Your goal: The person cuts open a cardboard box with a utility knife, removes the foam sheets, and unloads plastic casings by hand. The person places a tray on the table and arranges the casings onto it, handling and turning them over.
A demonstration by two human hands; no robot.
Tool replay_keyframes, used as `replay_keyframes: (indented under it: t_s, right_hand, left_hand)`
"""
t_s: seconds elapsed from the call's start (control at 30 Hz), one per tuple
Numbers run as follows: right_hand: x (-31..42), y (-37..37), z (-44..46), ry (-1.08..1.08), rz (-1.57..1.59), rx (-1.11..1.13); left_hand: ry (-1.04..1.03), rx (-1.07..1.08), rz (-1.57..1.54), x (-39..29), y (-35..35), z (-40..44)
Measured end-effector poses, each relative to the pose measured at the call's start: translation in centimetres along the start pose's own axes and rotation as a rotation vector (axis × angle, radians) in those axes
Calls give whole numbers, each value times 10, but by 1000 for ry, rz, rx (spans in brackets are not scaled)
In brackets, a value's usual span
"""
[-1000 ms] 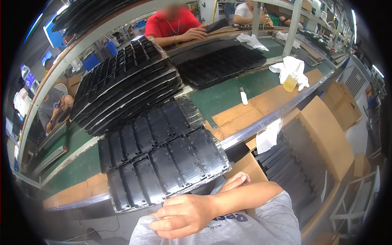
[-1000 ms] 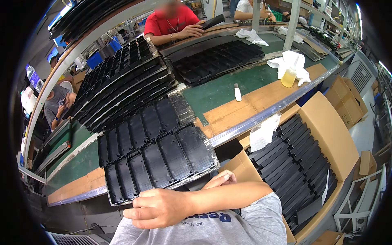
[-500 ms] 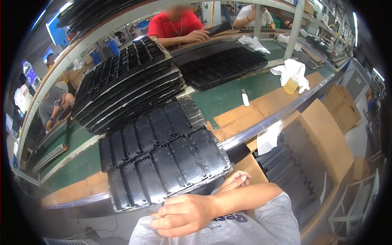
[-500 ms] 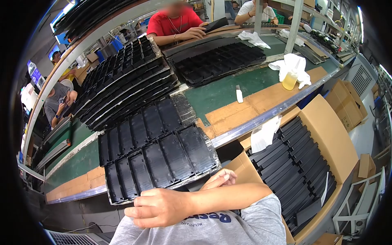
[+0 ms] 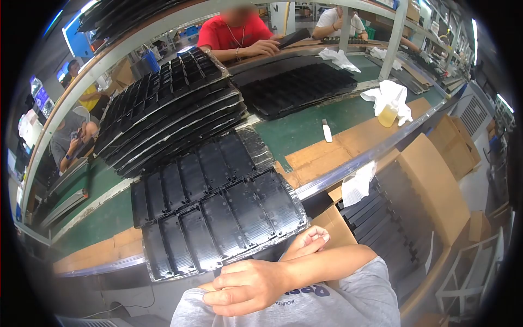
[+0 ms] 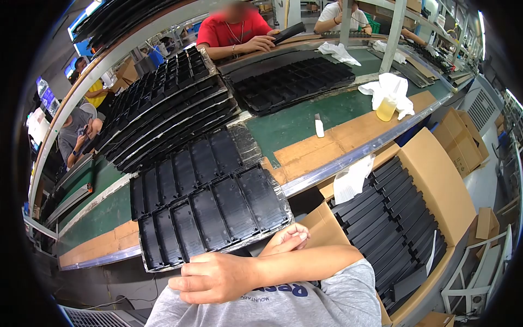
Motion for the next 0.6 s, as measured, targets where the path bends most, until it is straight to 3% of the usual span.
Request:
replay_keyframes:
  t_s: [0.2,0.3,0.6]
  right_hand:
    - [-2,3,-2,-9,-1,39]
    - [0,3,-3,-22,-2,57]
    - [-3,5,-3,-55,-28,40]
  left_hand:
    - [-66,-106,76,-7,-19,-3]
    - [96,-79,-2,-5,-20,-4]
    - [149,40,33,-3,1,-2]
Point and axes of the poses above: each hand's wrist, its own z-axis towards the middle knuckle, its own y-axis out of the back of the hand, x = y × z, the point moved 1 cm from there along z, towards the middle knuckle, and after that the axes turned 14 degrees about -z, right-handed, at the moved point
